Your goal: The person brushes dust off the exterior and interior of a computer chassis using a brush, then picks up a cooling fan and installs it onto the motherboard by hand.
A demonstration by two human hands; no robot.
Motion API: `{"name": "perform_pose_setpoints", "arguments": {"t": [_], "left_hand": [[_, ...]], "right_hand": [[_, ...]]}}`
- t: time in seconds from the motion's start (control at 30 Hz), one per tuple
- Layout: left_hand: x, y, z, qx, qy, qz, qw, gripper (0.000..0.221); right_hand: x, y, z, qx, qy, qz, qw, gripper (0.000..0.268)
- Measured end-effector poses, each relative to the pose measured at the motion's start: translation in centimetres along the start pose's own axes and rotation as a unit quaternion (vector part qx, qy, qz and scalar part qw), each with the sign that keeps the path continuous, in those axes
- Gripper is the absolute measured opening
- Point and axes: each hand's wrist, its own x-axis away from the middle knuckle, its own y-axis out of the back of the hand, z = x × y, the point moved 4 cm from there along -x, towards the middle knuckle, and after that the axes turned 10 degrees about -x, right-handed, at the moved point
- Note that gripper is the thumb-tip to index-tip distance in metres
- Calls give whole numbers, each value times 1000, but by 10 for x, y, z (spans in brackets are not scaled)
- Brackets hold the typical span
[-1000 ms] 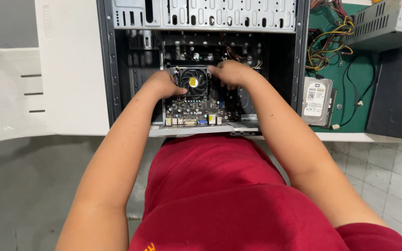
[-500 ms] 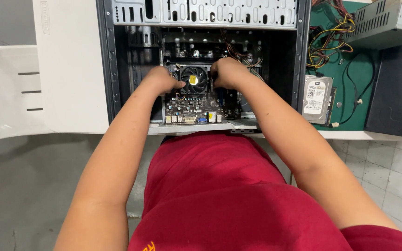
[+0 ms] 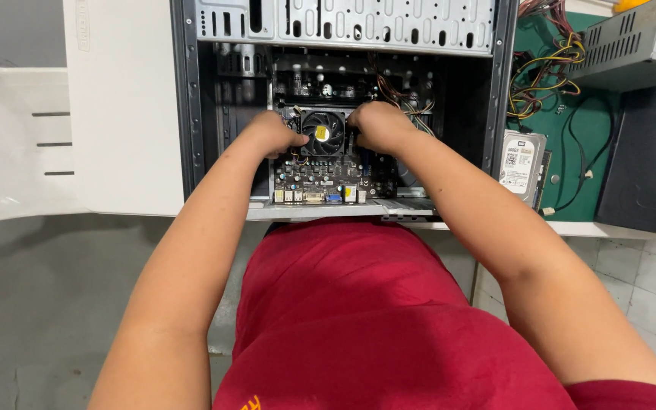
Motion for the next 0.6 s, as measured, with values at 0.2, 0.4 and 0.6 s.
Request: {"name": "perform_pose_setpoints", "arguments": {"t": [0.2, 0.4, 0.6], "left_hand": [[-5, -2, 1, -5, 25, -4, 1000, 49], [2, 3, -4, -20, 20, 12, 1000, 53], [1, 4, -4, -4, 20, 9, 1000, 57]], "right_hand": [[1, -3, -7, -56, -3, -11, 998, 24], [8, 13, -7, -70, -42, -40, 996, 21], [-13, -8, -23, -32, -2, -23, 999, 19]]}}
